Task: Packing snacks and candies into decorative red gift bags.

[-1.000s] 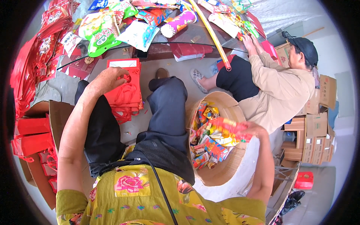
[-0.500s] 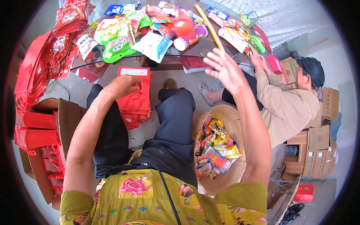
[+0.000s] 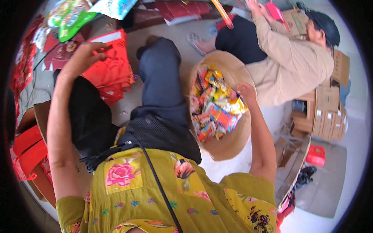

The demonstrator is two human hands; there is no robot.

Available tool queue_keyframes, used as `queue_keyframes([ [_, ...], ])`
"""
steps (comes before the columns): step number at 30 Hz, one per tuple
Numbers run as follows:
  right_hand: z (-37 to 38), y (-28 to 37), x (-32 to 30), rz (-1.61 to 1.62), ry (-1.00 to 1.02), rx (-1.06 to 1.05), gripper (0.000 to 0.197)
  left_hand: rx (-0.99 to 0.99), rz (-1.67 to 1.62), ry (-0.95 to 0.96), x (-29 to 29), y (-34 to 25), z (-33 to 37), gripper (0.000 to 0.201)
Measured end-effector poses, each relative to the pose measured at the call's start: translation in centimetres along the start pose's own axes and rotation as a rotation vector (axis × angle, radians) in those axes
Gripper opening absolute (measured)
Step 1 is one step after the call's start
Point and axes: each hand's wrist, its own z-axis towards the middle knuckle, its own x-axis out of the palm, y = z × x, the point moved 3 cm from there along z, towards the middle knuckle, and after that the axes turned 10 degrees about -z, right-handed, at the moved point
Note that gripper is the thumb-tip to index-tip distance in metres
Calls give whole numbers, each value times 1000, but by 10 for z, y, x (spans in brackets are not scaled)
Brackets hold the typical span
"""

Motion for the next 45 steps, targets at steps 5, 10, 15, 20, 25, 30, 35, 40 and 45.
queue_keyframes([
  [5,-27,-103,21,-195,-150,-64,36,-65,42,67,1,-3,1,34],
  [10,-43,-130,32,-552,-250,-31,70,-84,97,86,5,0,5,34],
  [15,-43,-120,46,-565,-305,-77,65,-54,142,56,7,-4,4,27],
  [20,-49,-79,49,-673,-277,-159,37,-65,120,68,6,-12,5,27],
  [25,-43,-43,48,-939,-194,-175,17,-65,108,44,5,-16,1,26],
  [30,-38,20,12,-807,-114,-258,20,-51,119,44,4,-11,1,30],
  [35,-52,133,-46,-153,-107,-182,15,-62,124,16,4,-5,1,29],
  [40,-90,275,-109,328,-362,-654,9,-90,195,0,4,-8,0,32],
  [45,-131,383,-85,445,-270,-1018,24,-119,198,8,0,-11,-4,35],
])
